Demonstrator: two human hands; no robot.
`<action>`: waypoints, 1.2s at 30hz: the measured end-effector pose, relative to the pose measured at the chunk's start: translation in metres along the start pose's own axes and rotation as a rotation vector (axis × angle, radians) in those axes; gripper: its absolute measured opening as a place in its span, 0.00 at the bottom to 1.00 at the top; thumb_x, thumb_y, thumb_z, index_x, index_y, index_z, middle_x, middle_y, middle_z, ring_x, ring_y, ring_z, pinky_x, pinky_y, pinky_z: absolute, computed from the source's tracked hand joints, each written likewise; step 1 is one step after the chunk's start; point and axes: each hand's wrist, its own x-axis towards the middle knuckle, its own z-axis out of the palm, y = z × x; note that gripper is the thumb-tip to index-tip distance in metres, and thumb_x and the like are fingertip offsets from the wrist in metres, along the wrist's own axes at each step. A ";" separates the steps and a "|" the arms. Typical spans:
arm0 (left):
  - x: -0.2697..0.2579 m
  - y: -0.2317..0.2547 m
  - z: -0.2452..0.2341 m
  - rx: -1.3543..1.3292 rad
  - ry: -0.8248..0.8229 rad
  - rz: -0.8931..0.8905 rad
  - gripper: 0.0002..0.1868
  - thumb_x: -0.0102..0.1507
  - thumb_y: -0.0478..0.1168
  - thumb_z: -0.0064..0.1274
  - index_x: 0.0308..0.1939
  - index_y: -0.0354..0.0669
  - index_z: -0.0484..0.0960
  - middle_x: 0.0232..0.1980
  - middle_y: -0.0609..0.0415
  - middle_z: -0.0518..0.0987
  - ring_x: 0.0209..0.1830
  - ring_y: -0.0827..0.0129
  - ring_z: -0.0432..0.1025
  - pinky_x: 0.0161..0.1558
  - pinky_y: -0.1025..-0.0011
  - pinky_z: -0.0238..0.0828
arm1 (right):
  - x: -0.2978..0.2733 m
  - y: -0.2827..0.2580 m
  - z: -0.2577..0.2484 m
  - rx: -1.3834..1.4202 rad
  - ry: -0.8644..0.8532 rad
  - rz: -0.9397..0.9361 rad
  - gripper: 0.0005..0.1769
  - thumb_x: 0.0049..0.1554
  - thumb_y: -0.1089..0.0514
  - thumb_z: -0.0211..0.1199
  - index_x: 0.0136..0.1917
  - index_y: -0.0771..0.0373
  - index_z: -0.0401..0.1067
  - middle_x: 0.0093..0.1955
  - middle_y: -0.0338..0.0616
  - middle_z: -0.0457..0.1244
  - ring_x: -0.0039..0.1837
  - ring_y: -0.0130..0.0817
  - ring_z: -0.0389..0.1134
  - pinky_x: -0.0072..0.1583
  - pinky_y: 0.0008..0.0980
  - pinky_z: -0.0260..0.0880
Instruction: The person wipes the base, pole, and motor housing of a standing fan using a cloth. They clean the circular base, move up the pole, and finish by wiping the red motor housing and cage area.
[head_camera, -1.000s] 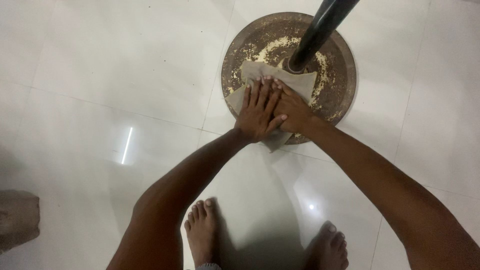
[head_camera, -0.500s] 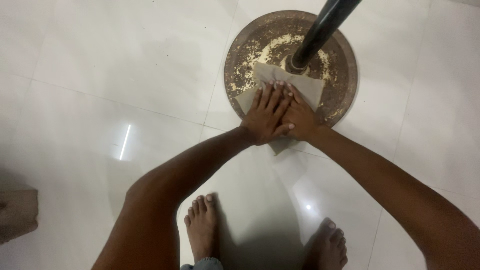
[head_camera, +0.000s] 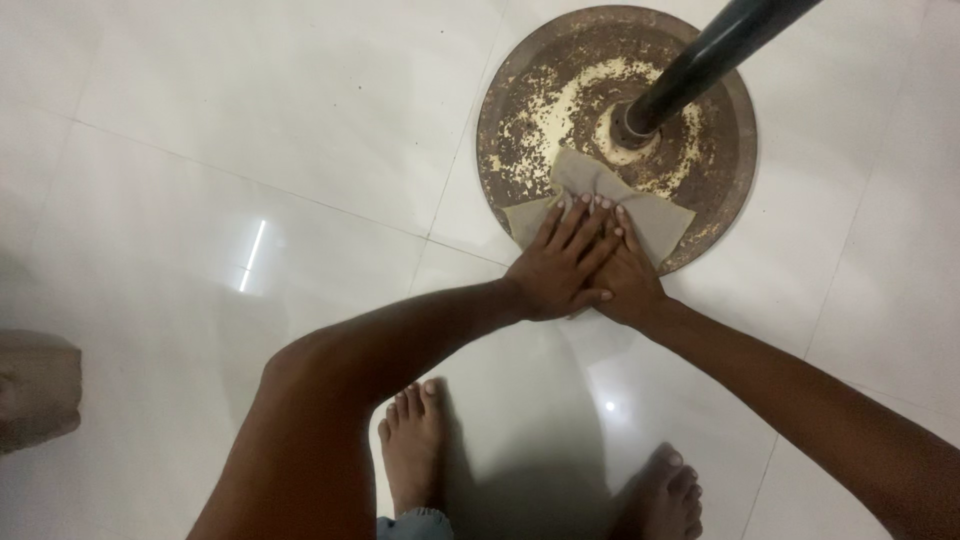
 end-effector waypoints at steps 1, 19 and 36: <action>0.001 -0.004 0.002 -0.023 0.031 0.008 0.46 0.69 0.71 0.32 0.81 0.44 0.51 0.83 0.33 0.44 0.84 0.37 0.35 0.78 0.38 0.28 | 0.002 0.000 -0.001 0.012 -0.015 0.009 0.53 0.58 0.31 0.51 0.82 0.67 0.41 0.84 0.69 0.33 0.85 0.61 0.28 0.80 0.60 0.21; 0.009 -0.097 0.007 -0.037 0.130 -0.029 0.47 0.70 0.75 0.23 0.84 0.51 0.48 0.86 0.39 0.40 0.86 0.44 0.32 0.82 0.42 0.25 | 0.092 0.009 -0.025 -0.086 -0.005 -0.019 0.54 0.59 0.26 0.45 0.84 0.62 0.42 0.85 0.66 0.35 0.86 0.57 0.31 0.80 0.57 0.20; 0.024 -0.167 -0.008 -0.088 0.198 -0.154 0.45 0.69 0.77 0.24 0.84 0.62 0.51 0.87 0.44 0.45 0.87 0.48 0.38 0.83 0.41 0.32 | 0.170 0.022 -0.029 -0.192 -0.091 0.043 0.48 0.62 0.28 0.43 0.84 0.57 0.47 0.86 0.55 0.39 0.86 0.54 0.31 0.79 0.54 0.17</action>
